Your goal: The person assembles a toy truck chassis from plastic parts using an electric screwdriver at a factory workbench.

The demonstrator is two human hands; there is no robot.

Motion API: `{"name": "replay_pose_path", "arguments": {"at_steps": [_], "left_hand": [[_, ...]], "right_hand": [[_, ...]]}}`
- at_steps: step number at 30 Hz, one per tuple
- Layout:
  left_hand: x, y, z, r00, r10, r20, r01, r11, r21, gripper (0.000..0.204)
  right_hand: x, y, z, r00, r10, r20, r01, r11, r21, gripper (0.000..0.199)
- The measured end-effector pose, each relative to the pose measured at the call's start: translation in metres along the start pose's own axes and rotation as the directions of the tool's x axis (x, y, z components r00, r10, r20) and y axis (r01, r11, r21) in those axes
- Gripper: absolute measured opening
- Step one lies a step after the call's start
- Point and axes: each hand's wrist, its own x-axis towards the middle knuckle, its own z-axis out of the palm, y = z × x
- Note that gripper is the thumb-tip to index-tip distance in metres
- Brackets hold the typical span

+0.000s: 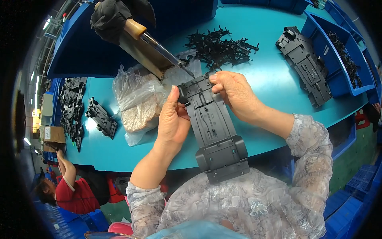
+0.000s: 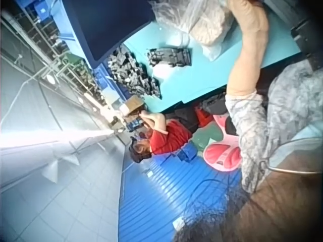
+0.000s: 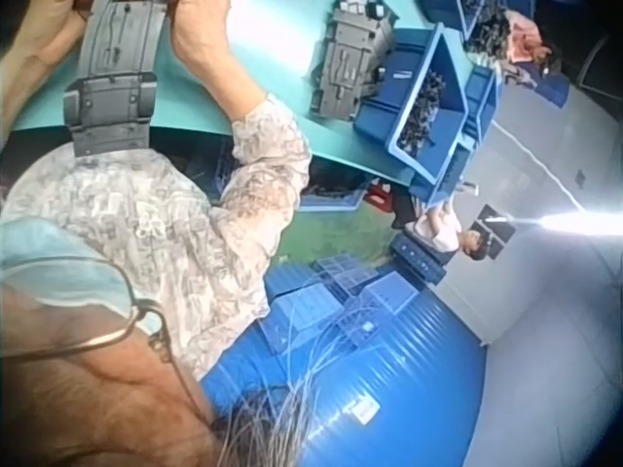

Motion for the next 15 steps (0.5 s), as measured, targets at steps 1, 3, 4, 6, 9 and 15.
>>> {"name": "replay_pose_path", "arguments": {"at_steps": [1, 3, 4, 6, 9, 15], "left_hand": [[0.000, 0.000, 0.002, 1.000, 0.000, -0.002, 0.000, 1.000, 0.003, 0.035], [0.001, 0.001, 0.005, 1.000, -0.006, 0.007, 0.006, 1.000, -0.016, 0.036], [0.001, 0.001, 0.005, 1.000, -0.007, 0.005, 0.007, 1.000, -0.015, 0.036], [0.002, 0.001, 0.005, 0.999, -0.004, 0.040, 0.005, 1.000, -0.019, 0.037], [0.003, 0.000, 0.012, 0.998, -0.013, 0.056, 0.014, 1.000, -0.017, 0.038], [0.008, -0.005, 0.009, 0.999, -0.033, 0.039, 0.033, 0.999, 0.009, 0.036]], "right_hand": [[0.001, 0.001, 0.000, 0.999, -0.044, -0.020, 0.044, 0.999, -0.012, 0.019], [-0.005, -0.005, 0.005, 0.998, -0.063, -0.010, 0.063, 0.998, -0.004, 0.020], [-0.007, -0.008, 0.008, 0.997, -0.079, -0.001, 0.079, 0.997, 0.000, 0.020], [-0.008, -0.009, 0.009, 0.996, -0.089, -0.018, 0.089, 0.996, 0.001, 0.020], [-0.011, -0.011, 0.006, 0.993, -0.111, -0.045, 0.111, 0.994, -0.007, 0.020], [-0.016, -0.016, 0.005, 0.990, -0.135, -0.049, 0.136, 0.990, 0.031, 0.019]]}}
